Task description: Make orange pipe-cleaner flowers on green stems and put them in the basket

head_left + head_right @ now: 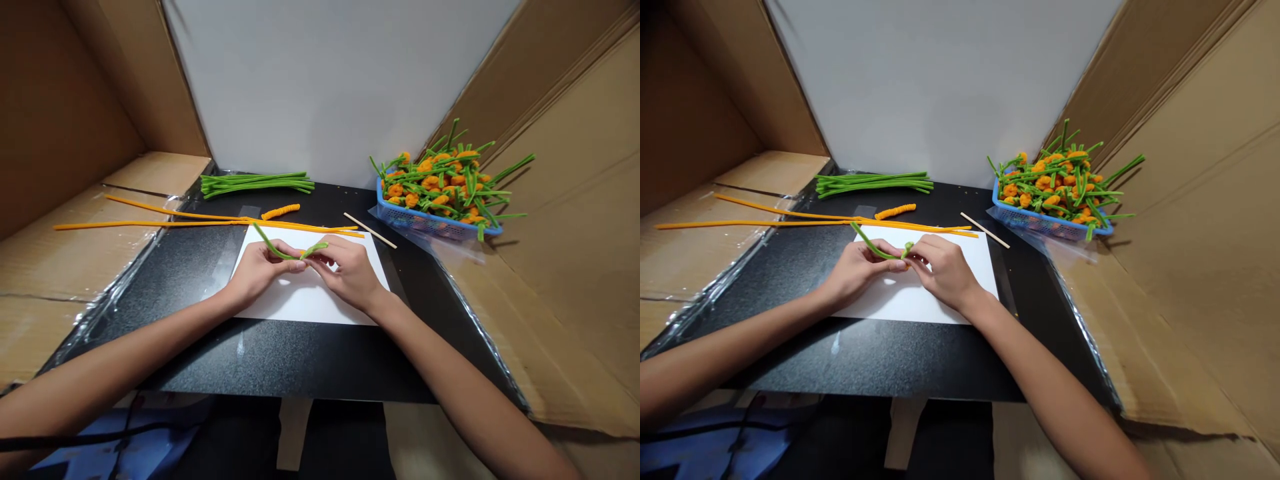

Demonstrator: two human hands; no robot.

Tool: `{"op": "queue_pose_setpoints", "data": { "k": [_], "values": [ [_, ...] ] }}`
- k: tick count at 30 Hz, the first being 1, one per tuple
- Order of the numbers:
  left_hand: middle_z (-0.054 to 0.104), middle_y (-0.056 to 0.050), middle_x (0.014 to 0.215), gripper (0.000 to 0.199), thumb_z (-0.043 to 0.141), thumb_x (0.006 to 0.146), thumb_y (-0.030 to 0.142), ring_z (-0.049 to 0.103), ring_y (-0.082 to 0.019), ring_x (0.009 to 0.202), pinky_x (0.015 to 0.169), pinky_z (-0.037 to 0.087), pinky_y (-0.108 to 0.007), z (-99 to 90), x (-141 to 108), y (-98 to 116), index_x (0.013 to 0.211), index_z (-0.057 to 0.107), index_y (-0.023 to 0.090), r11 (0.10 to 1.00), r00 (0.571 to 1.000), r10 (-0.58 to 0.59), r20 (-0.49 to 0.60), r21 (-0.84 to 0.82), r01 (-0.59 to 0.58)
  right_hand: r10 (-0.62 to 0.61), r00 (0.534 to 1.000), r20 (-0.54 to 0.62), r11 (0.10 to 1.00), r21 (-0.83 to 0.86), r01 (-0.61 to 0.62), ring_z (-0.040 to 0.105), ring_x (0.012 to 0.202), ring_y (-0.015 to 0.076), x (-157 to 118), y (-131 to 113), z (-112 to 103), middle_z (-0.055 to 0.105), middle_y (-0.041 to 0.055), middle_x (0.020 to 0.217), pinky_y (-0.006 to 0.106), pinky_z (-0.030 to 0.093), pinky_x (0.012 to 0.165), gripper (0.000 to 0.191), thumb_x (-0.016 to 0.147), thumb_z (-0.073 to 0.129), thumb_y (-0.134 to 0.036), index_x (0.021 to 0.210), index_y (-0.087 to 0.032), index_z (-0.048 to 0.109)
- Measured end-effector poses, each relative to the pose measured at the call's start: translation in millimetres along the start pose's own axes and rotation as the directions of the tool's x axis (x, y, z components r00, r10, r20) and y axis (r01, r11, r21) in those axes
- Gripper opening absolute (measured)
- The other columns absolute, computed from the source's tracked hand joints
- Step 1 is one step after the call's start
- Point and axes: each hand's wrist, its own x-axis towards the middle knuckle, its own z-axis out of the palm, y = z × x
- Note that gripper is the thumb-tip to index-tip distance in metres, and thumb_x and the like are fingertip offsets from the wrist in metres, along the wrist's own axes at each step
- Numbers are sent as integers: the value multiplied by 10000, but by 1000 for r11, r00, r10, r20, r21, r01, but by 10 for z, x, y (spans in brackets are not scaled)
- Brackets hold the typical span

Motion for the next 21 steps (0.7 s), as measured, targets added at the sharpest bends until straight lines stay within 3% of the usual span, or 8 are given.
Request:
{"op": "queue_pose_setpoints", "data": {
  "k": [5,12,17,21],
  "values": [
    [774,-59,798,275,906,636,297,722,-172,724,743,563,-275,-17,13,-42,824,764,155,996,1000,1,18,-84,0,-24,996,88,1000,-13,25,617,755,179,13,11,-51,700,64,857,297,470,688,172,946,542,-149,918,-187,707],
    [766,-41,801,286,908,632,302,711,-160,716,717,571,-259,2,-2,3,821,759,150,998,997,64,46,-31,-63,-48,999,-4,989,-140,47,561,684,158,14,-64,1,650,46,766,285,443,647,125,916,561,-145,852,-158,668],
    [748,-16,761,280,907,627,296,703,-142,691,730,575,-255,26,13,-54,795,735,153,987,998,68,11,-144,-65,30,993,-111,996,-80,-39,539,649,135,17,-117,55,622,9,716,264,418,632,68,872,624,-140,819,-164,660],
    [763,-38,781,263,879,668,319,710,-151,693,730,585,-270,30,19,-100,810,741,147,987,998,56,-7,-149,-57,63,990,-124,994,-77,-73,542,683,143,25,-147,87,616,16,721,275,406,655,95,861,607,-150,783,-162,659]
  ]
}}
